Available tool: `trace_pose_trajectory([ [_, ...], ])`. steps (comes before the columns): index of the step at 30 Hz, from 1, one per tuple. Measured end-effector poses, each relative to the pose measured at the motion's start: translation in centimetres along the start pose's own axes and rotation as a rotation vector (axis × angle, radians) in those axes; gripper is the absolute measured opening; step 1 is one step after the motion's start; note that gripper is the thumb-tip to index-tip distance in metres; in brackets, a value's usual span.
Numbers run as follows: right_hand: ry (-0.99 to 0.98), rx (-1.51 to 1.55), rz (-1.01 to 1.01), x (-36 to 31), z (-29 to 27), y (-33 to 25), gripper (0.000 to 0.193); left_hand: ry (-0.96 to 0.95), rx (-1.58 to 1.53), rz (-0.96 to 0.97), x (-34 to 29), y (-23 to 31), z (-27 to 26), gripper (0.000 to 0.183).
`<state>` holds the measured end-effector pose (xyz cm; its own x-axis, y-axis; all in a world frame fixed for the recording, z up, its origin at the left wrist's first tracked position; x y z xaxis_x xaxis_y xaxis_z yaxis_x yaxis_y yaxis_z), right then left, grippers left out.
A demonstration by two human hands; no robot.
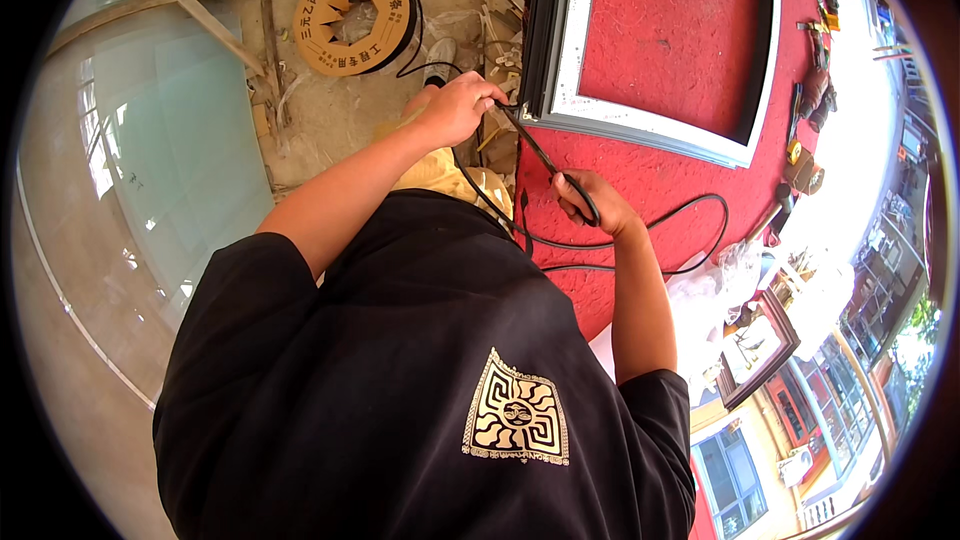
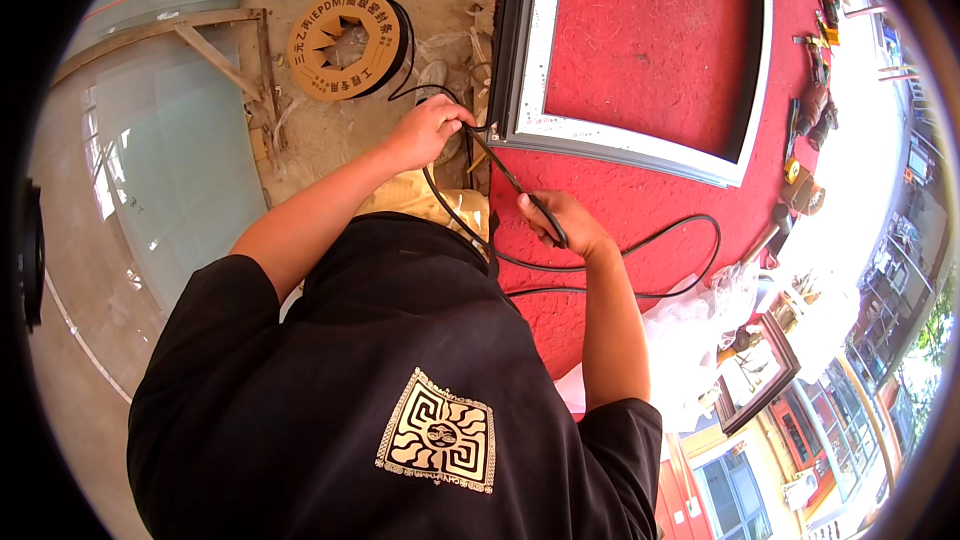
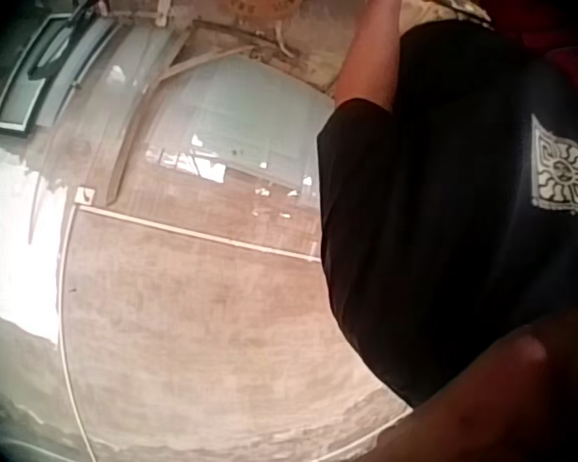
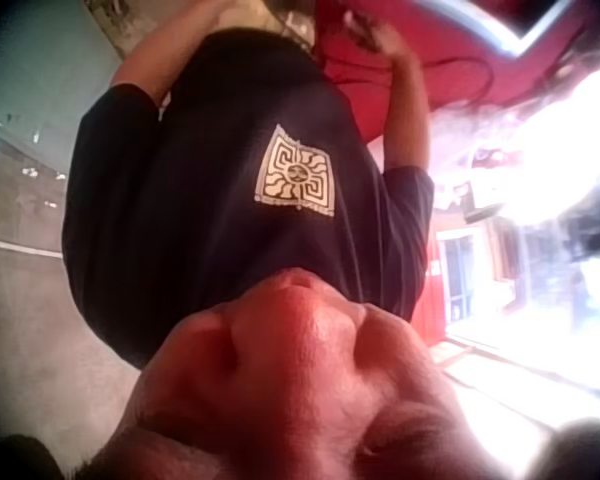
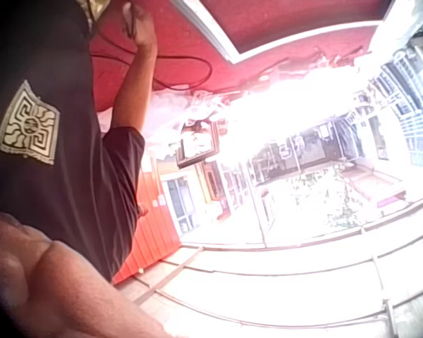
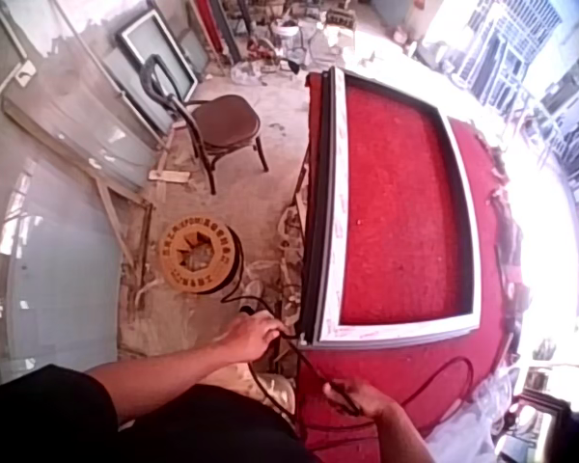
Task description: The person inserts a black rubber seal into the perimeter groove of a metal window frame by hand and trims it with scissors at the corner.
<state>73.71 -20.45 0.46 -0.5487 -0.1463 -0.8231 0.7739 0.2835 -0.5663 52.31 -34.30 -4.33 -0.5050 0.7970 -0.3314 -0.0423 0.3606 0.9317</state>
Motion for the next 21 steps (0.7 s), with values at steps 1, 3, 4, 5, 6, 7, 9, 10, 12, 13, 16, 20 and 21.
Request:
trace_pose_trajectory([
  [1,0.001,0.004,-0.002,0.02,0.00,0.11,0.066,-0.002,0.004,-0.001,0.08,0.07,0.02,0.018],
  [3,-0.020,0.033,-0.009,0.05,0.14,-0.05,0.066,-0.013,-0.017,-0.013,0.07,0.07,0.02,0.019],
  [4,-0.020,0.032,-0.008,0.05,0.14,-0.08,0.066,-0.012,-0.018,-0.013,0.08,0.14,-0.04,0.019],
  [5,-0.023,0.042,-0.008,0.02,0.17,-0.19,0.066,-0.014,-0.015,-0.009,0.07,0.14,-0.05,0.019],
  [6,-0.026,0.052,-0.009,0.00,0.19,-0.30,0.066,-0.017,-0.013,-0.004,0.07,0.15,-0.06,0.019],
  [7,-0.026,0.052,-0.009,-0.02,0.16,-0.40,0.066,-0.016,-0.013,-0.005,0.10,0.12,-0.09,0.019],
  [9,-0.030,0.052,-0.017,-0.09,0.14,-0.60,0.065,-0.020,-0.009,0.013,0.15,0.24,-0.06,0.020],
  [10,-0.030,0.052,-0.017,-0.11,0.18,-0.61,0.065,-0.020,-0.009,0.013,0.14,0.22,-0.04,0.020],
  [12,0.010,-0.002,-0.020,-0.15,-0.05,-0.42,0.064,-0.029,0.011,-0.029,0.16,0.24,0.04,0.019],
  [13,0.010,-0.002,-0.020,-0.16,-0.06,-0.32,0.064,-0.030,0.011,-0.029,0.17,0.32,0.04,0.019],
  [16,0.015,-0.037,-0.004,-0.17,-0.13,-0.19,0.064,-0.033,0.005,-0.027,0.16,0.16,0.07,0.019],
  [20,0.026,-0.108,0.007,-0.15,-0.37,-0.33,0.063,-0.043,0.002,-0.042,0.21,-0.16,0.13,0.019],
  [21,0.027,-0.146,0.015,-0.14,-0.41,-0.25,0.062,-0.052,0.010,-0.057,0.21,-0.23,0.19,0.019],
])
Point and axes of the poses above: each hand's wrist, its own x-axis towards the middle knuckle, its own z-axis out of the palm, y = z × x, the point moved 9 cm from there along x, towards the middle knuckle, and after that the axes turned 15 degrees about -x, right-handed, at the moved point
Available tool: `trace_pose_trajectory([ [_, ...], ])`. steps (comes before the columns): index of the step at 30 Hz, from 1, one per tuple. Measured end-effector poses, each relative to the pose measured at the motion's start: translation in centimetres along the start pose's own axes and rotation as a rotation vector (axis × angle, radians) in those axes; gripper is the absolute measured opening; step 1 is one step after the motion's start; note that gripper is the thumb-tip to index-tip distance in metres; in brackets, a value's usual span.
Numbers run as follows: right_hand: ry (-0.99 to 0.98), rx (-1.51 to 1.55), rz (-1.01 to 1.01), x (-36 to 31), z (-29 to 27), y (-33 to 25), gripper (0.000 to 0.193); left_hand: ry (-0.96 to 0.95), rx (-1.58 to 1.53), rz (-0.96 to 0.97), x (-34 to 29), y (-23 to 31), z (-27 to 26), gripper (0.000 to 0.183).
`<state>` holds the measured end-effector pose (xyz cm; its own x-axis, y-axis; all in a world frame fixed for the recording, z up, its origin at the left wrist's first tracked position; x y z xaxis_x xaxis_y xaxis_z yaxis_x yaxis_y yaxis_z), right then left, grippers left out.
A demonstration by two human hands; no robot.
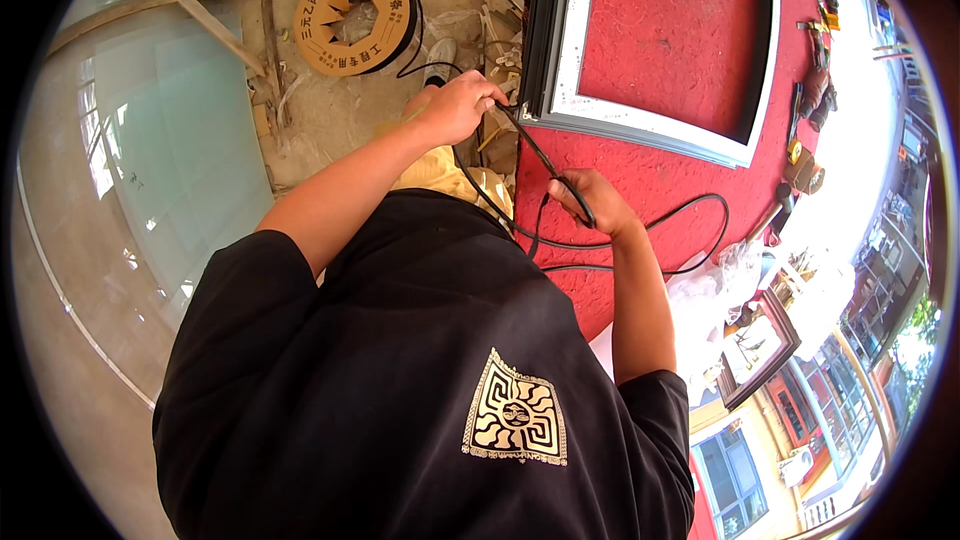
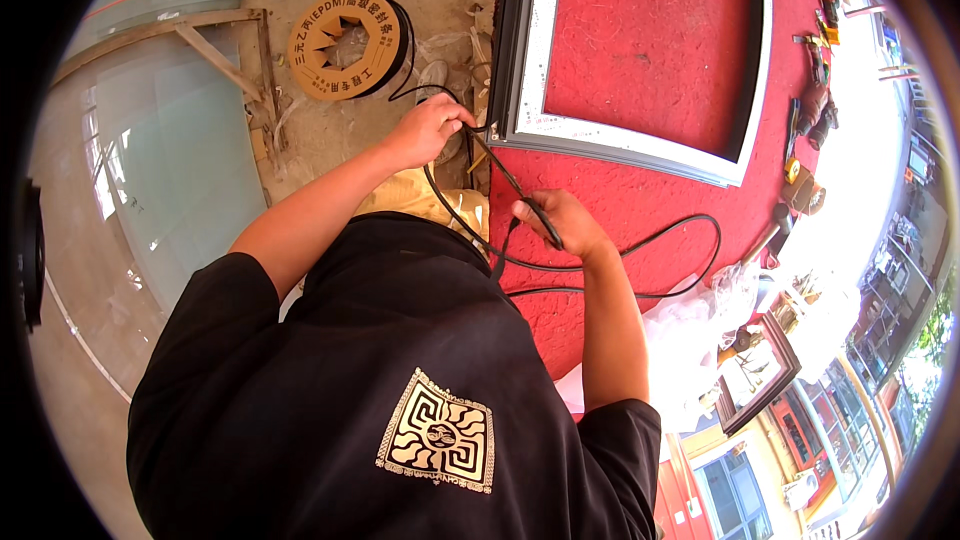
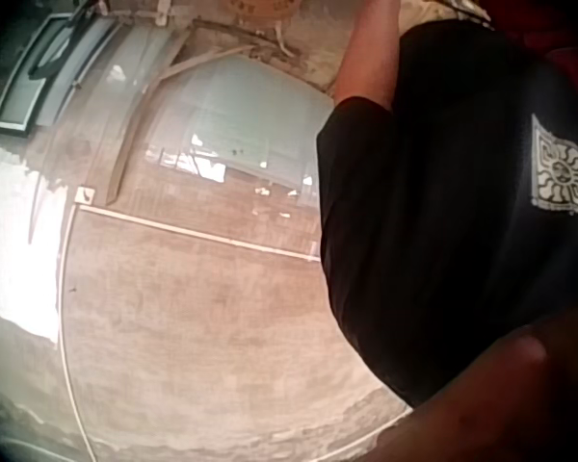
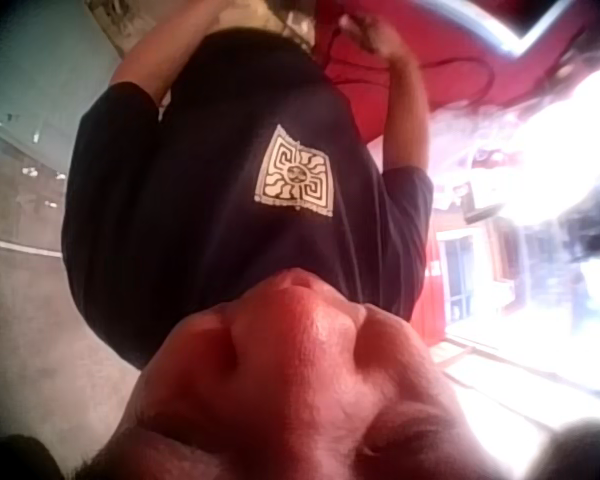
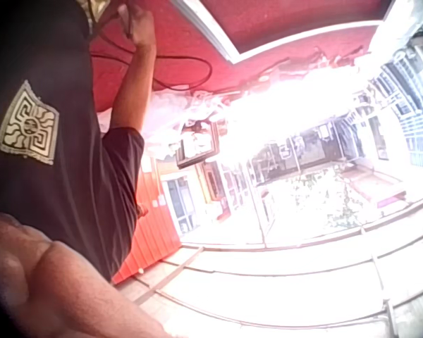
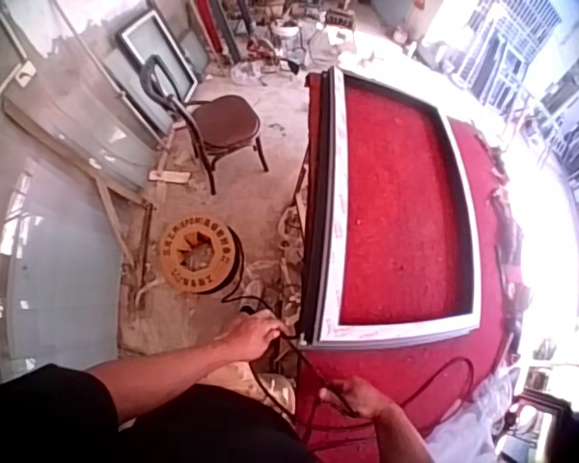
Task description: The person inserts a black rubber seal into the perimeter groove of a metal window frame by hand and trims it with scissors at the corner.
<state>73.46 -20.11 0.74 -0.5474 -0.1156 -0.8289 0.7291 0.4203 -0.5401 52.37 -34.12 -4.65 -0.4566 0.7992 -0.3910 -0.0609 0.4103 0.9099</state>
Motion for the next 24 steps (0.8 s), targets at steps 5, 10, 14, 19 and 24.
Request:
trace_pose_trajectory([
  [5,0.058,-0.100,0.023,0.0,-0.2,-0.2,0.059,0.019,-0.003,0.006,-0.5,-0.3,0.4,0.019],
  [10,0.072,-0.187,0.011,-1.7,-0.9,0.4,0.057,0.015,0.014,-0.015,-1.4,-0.3,0.6,0.021],
  [14,0.192,-0.346,0.087,-4.4,-1.8,1.9,0.055,0.097,0.038,0.035,-1.8,0.2,0.1,0.021],
  [19,0.337,-0.518,0.325,-8.6,-2.5,5.4,0.049,0.055,0.019,-0.055,-2.5,0.8,0.8,0.022],
  [24,0.944,-0.826,0.126,-12.4,-3.7,6.0,0.030,-0.016,-0.532,-0.284,-2.9,-2.7,3.5,0.031],
])
Point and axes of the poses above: each hand's wrist, its own x-axis towards the middle knuckle, its own z-axis out of the palm, y = z × x, the point moved 9 cm from there along x, towards the middle knuckle, and after that the axes turned 15 degrees about -x, right-handed, at the moved point
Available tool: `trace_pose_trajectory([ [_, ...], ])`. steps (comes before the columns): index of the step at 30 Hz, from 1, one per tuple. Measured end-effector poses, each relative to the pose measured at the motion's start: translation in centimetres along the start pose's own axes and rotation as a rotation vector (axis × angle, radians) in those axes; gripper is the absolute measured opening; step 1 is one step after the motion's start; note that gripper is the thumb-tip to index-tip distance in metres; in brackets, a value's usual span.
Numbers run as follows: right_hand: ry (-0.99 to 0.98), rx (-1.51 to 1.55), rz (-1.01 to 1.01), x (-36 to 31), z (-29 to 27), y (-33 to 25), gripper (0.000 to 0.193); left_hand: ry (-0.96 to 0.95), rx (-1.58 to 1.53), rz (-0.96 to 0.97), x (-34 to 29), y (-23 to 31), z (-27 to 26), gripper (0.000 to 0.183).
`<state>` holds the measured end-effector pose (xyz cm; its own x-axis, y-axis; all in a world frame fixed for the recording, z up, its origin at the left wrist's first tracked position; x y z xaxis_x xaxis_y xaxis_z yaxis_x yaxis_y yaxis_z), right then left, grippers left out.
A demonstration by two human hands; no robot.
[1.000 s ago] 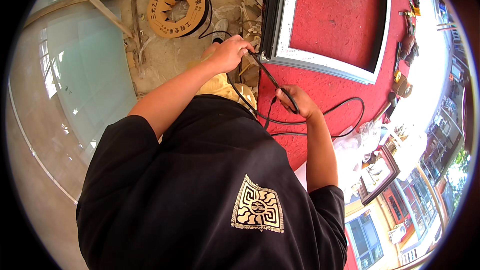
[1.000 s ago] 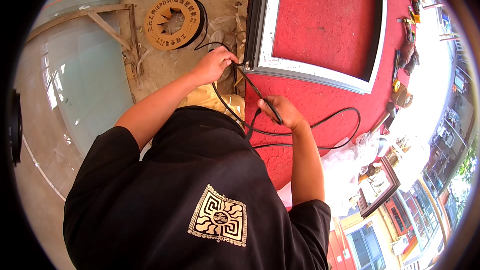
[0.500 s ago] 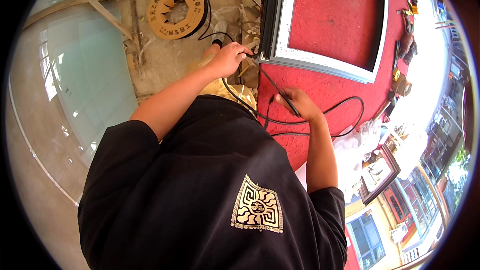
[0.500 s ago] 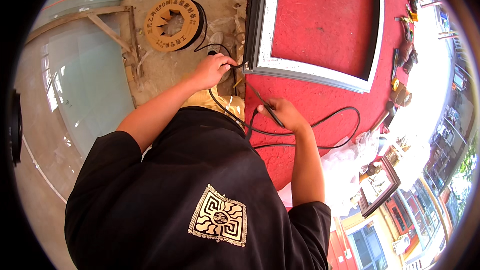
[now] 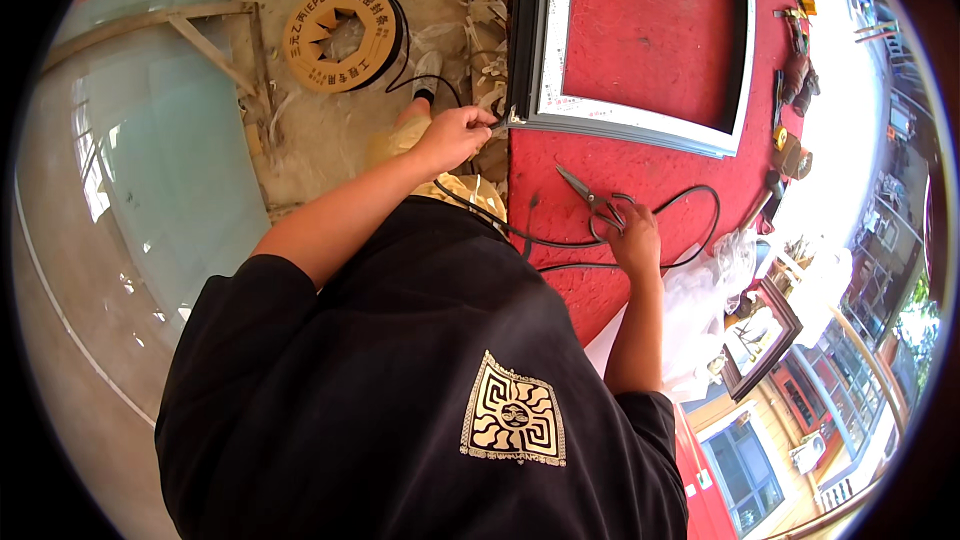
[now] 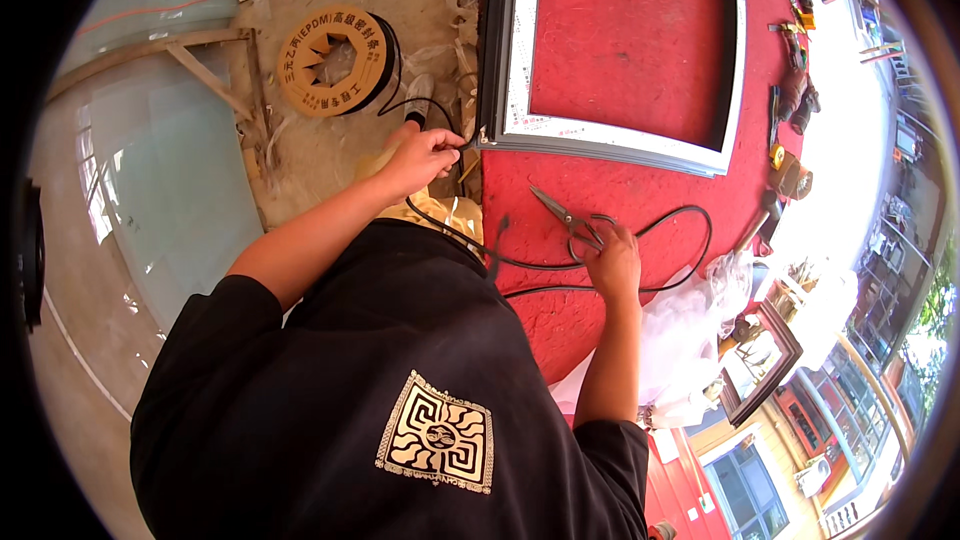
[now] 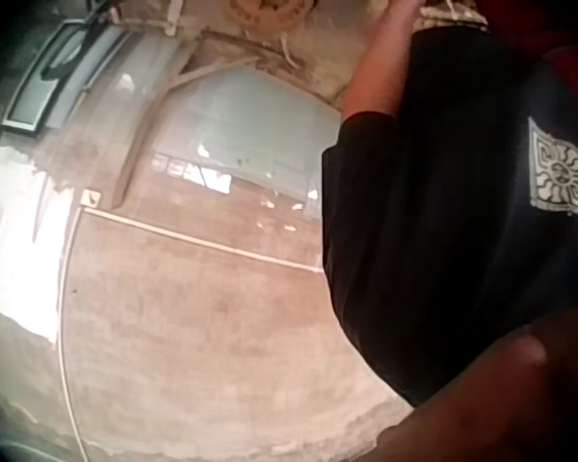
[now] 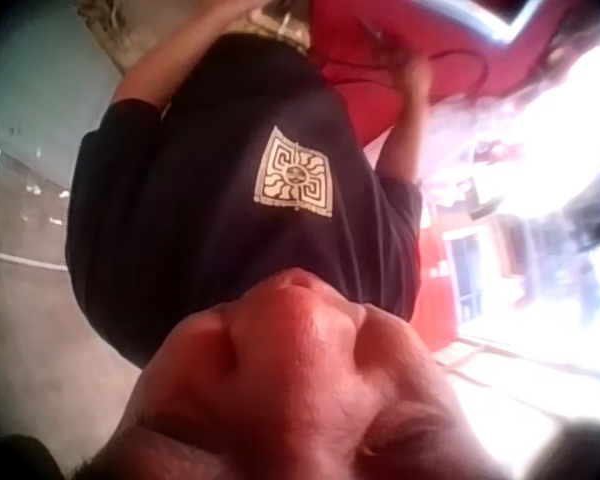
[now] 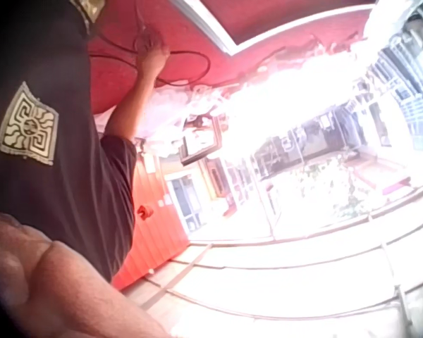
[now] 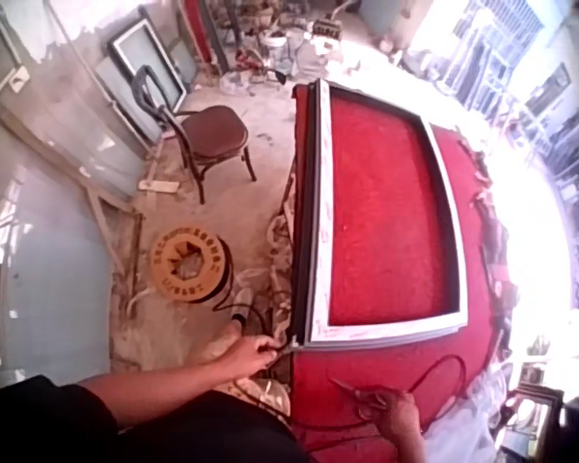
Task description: The person inserts a black rubber seal into the perimeter groove of a metal window frame by hand and trims it with scissors at the corner.
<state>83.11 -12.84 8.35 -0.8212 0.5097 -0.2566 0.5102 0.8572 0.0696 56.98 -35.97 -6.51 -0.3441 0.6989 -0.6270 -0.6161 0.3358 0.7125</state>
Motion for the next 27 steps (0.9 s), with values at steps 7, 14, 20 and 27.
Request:
trace_pose_trajectory([
  [7,-0.171,0.840,0.439,5.0,2.6,-10.0,0.029,0.051,-0.183,-0.091,-0.2,-0.8,1.0,0.029],
  [14,-0.302,1.149,0.625,8.5,7.1,-17.1,0.032,0.063,-0.232,-0.031,0.5,-1.6,1.4,0.023],
  [20,-0.194,1.025,0.612,9.5,8.8,-17.2,0.033,0.058,-0.216,0.017,0.6,-1.3,1.4,0.021],
  [27,-0.147,1.018,0.613,9.9,9.4,-16.7,0.028,0.098,-0.049,0.100,0.6,-0.4,1.0,0.020],
])
Point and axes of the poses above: each hand's wrist, its own x-axis towards the middle knuckle, its own z-axis out of the palm, y = z × x, the point moved 9 cm from there along x, towards the middle knuckle, and after that the axes turned 15 degrees about -x, right-handed, at the moved point
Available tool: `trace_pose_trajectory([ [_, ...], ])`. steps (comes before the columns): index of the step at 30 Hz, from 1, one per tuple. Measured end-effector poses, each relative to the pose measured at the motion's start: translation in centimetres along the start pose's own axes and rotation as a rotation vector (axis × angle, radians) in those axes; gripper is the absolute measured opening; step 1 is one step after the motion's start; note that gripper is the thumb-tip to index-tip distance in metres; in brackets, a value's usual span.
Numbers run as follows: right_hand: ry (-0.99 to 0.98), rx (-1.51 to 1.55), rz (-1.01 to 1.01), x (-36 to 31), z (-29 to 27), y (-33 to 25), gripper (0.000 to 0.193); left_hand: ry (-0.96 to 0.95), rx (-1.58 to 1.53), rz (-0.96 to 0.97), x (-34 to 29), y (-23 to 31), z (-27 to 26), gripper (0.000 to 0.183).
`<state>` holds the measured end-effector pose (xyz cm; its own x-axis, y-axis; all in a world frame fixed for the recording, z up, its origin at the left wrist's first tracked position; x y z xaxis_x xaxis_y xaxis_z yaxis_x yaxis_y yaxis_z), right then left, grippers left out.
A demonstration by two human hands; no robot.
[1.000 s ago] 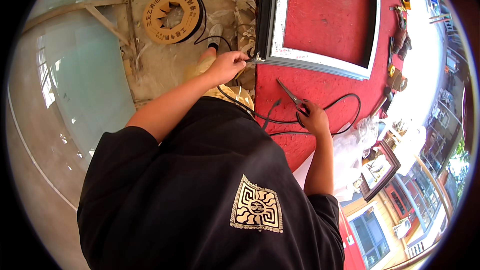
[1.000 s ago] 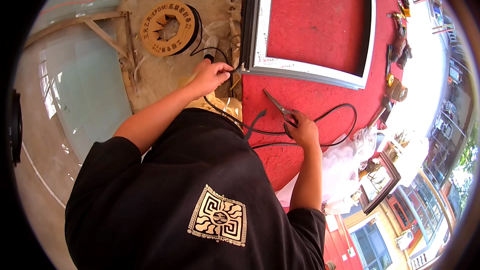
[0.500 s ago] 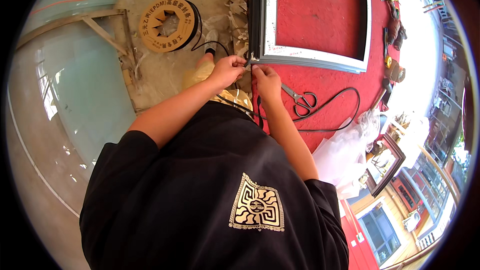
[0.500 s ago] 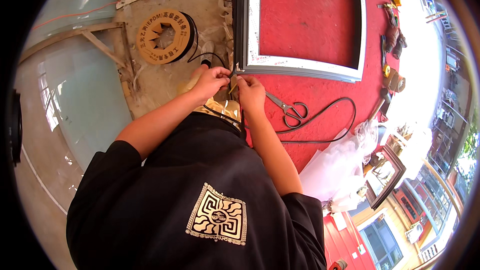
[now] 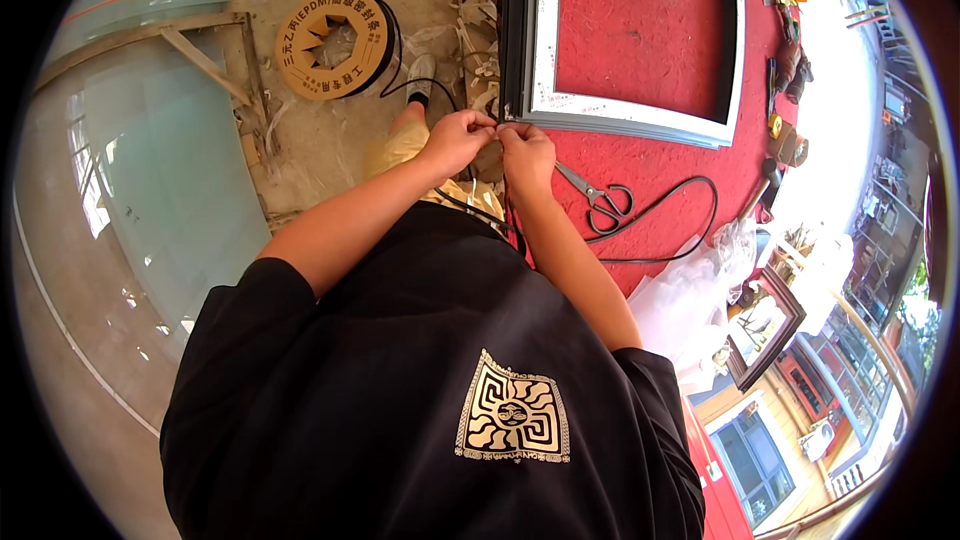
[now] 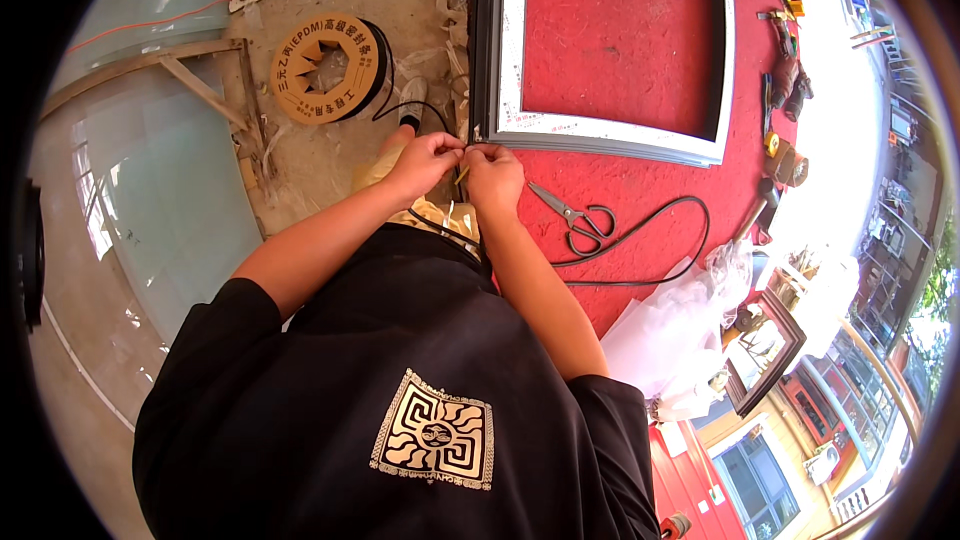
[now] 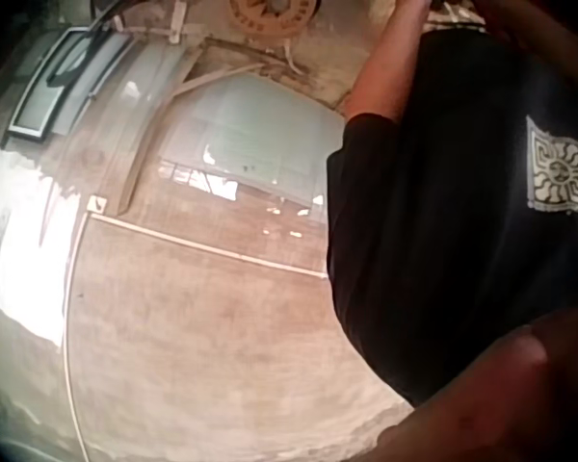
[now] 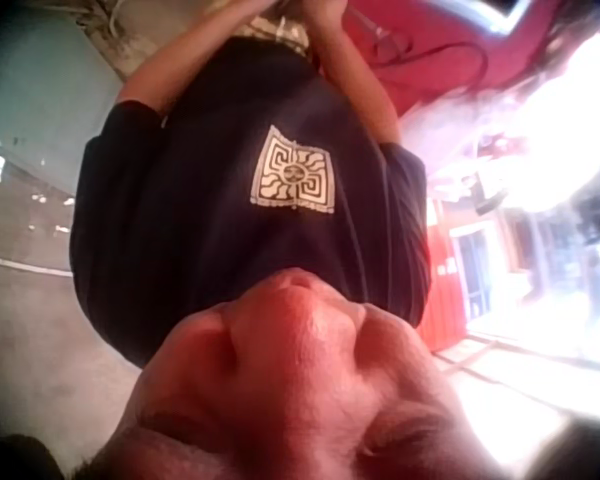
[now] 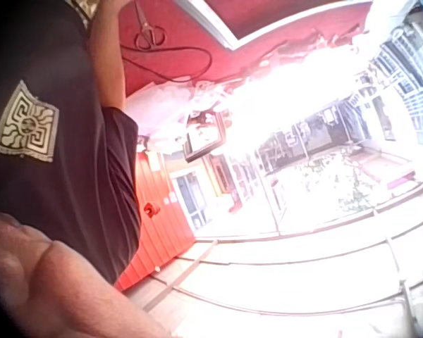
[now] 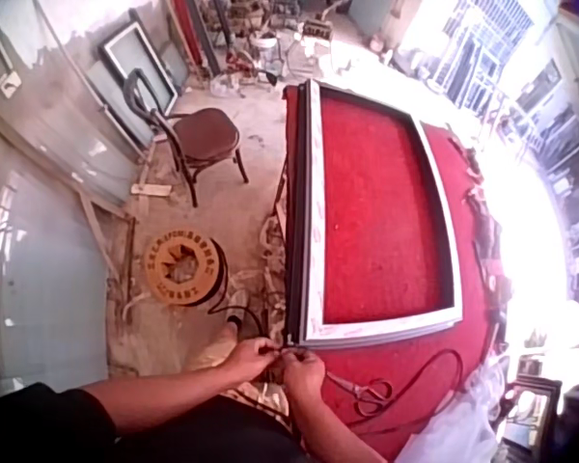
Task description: The person inserts a black rubber seal into the perimeter groove of a metal window frame by hand and trims it with scissors at the corner.
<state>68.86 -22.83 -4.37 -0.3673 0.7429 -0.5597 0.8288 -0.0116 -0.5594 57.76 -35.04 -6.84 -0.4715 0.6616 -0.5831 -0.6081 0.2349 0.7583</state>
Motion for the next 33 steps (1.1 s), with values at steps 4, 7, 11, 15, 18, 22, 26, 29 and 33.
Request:
trace_pose_trajectory([
  [4,-0.065,0.190,0.100,-0.6,0.5,0.0,0.024,0.039,0.058,-0.086,0.4,-0.3,-0.4,0.025],
  [7,-0.083,0.239,0.128,-1.7,-0.3,-0.6,0.024,0.090,0.091,-0.048,0.9,-1.3,-1.4,0.025],
  [11,-0.211,0.162,0.103,-2.6,-0.7,0.5,0.027,-0.008,-0.294,-0.304,0.0,-2.4,-1.0,0.023],
  [15,-0.209,-0.097,0.028,-4.4,-1.7,0.4,0.032,-0.069,-0.423,-0.339,0.0,-3.1,-0.7,0.022],
  [18,-0.289,-0.381,-0.182,-5.2,-0.7,-0.9,0.034,-0.089,-0.440,-0.350,0.2,-3.3,-0.7,0.021],
  [22,-0.499,-0.256,-0.212,-6.7,2.3,0.6,0.039,-0.083,-0.454,-0.354,-0.2,-2.9,0.3,0.015],
  [26,-0.840,0.170,-0.113,-9.4,5.0,0.7,0.044,0.001,-0.644,-0.371,-0.5,-3.3,2.2,0.017],
  [29,-0.938,0.237,-0.094,-9.6,5.6,2.0,0.044,0.036,-0.491,-0.282,-0.1,-3.0,2.0,0.017],
  [33,-0.692,0.184,-0.122,-8.3,4.4,2.5,0.040,0.073,-0.459,-0.279,-0.5,-3.1,2.1,0.018],
])
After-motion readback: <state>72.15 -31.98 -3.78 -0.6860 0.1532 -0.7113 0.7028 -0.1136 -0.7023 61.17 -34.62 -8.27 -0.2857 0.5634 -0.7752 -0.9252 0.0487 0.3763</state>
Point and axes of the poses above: each hand's wrist, its own x-axis towards the middle knuckle, its own z-axis out of the palm, y = z × x, the point moved 9 cm from there along x, towards the middle knuckle, and after that the axes turned 15 degrees about -x, right-handed, at the moved point
